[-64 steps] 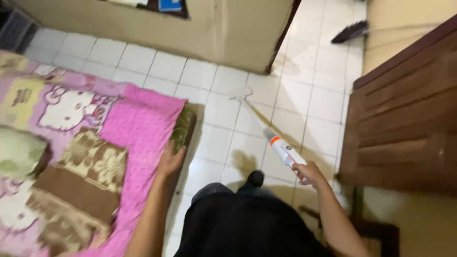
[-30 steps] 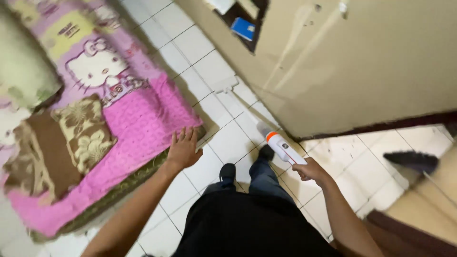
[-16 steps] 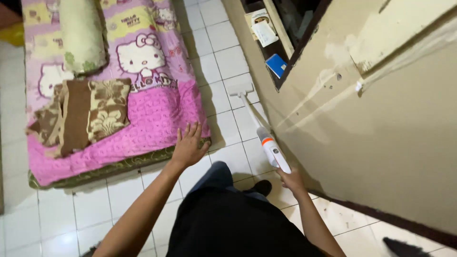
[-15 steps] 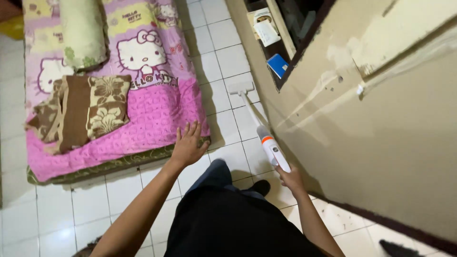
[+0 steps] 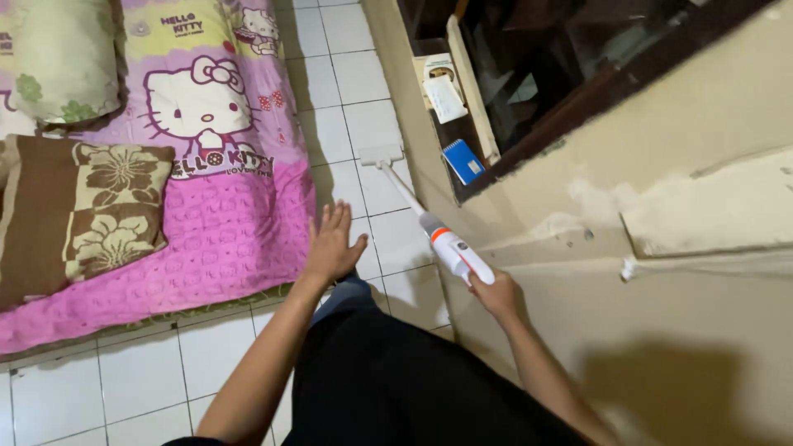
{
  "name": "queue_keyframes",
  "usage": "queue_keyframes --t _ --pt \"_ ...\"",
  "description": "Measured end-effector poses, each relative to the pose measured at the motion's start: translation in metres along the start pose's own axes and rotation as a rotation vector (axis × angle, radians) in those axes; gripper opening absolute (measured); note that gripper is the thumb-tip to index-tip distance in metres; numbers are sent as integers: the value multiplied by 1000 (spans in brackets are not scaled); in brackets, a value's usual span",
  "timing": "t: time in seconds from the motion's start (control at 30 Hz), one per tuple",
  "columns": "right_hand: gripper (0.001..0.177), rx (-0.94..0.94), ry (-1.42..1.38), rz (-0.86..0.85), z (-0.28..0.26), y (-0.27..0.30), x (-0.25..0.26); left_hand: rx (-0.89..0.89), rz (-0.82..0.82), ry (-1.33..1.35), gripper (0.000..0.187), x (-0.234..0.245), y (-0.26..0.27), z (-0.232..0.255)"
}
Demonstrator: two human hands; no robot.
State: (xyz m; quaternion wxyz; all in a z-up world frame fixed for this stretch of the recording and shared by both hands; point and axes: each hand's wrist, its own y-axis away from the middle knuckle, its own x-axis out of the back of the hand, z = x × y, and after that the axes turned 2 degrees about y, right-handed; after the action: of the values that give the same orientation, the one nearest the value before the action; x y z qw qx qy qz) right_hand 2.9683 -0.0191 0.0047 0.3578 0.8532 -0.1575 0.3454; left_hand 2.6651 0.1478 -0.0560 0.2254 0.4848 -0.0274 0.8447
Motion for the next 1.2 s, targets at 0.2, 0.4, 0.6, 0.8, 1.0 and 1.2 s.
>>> queue_keyframes --t 0.2,0.4,0.6,0.8,1.0,1.2 --pt "27 159 -259 -17 -5 -121 -37 -18 65 90 84 37 -71 -22" --pt "26 136 -126 64 -94 -163 -37 73 106 135 87 93 -111 -56" --pt "27 313 -393 -51 -116 -250 -52 233 191 158 87 110 -141 -83" --pt "29 178 -325 -86 -166 -331 -55 300 211 150 83 105 -198 -93" --pt "33 261 -350 -47 -203 -422 -53 375 131 52 88 115 -308 -78" --pt "33 330 -185 80 -252 -480 -24 331 285 52 85 151 -432 -51"
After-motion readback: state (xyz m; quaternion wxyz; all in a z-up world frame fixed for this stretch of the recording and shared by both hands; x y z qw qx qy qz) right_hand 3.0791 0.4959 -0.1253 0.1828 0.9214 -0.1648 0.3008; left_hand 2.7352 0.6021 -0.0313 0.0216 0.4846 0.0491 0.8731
